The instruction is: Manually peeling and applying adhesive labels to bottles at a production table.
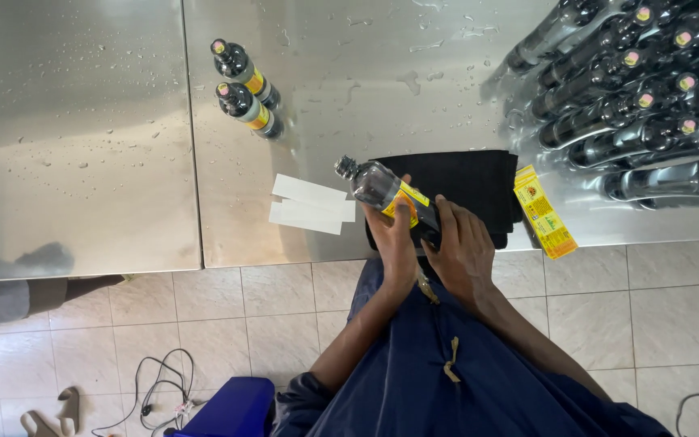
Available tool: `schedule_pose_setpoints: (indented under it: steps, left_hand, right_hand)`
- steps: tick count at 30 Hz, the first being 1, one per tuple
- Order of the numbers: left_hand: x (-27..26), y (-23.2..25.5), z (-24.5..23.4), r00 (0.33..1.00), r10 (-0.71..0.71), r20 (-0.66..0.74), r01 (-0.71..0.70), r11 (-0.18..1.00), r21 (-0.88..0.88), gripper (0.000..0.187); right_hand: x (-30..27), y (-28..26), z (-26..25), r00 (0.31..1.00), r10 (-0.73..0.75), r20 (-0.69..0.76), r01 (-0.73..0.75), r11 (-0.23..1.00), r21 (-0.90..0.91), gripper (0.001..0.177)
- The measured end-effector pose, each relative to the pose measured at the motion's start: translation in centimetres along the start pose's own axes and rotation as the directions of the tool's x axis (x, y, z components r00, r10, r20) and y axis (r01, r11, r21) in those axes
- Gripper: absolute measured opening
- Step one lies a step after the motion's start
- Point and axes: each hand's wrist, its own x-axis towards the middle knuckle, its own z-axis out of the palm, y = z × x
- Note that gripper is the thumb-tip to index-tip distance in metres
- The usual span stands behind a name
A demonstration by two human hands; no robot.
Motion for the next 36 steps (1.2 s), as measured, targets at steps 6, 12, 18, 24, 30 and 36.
schedule_pose_setpoints:
  steps: [6, 12, 18, 24, 30, 36]
  left_hand:
    - [-0.5, -1.9, 0.3, 0.996, -0.032, 0.08, 0.033, 0.999, -0.01, 0.096]
    - [-1.3, -0.8, 0.6, 0.992, -0.072, 0.101, 0.068, 0.997, 0.035, 0.096]
    - [1.4, 0.8, -0.5, 0.999, -0.035, -0.017, 0.033, 0.994, -0.104, 0.078]
    - [0.7, 0.8, -0.1, 0.989, -0.105, -0.103, 0.089, 0.985, -0.144, 0.067]
    - [-0.8, -1.1, 0.3, 0.967, -0.244, -0.065, 0.234, 0.962, -0.14, 0.069]
    - [0.0, 0.8, -1.0, 0.957, -0.287, 0.036, 0.282, 0.954, 0.096, 0.08]
  right_hand:
    - [0.4, 0.3, -0.4, 1.0, 0.026, -0.013, -0.026, 0.999, 0.031, 0.087]
    - [0.2, 0.6, -0.1, 0.999, 0.035, -0.041, -0.034, 0.999, 0.025, 0.082]
    - [0.7, -1.0, -1.0, 0.998, -0.02, -0.066, 0.02, 1.0, -0.002, 0.072]
    - [1.1, -1.0, -0.9, 0.993, -0.068, -0.095, 0.065, 0.997, -0.032, 0.06]
    - [0.6, -0.6, -0.3, 0.994, -0.043, -0.099, 0.038, 0.998, -0.044, 0.048]
    - [-1.8, 1.1, 3.1, 0.988, 0.101, 0.114, -0.121, 0.976, 0.182, 0.104]
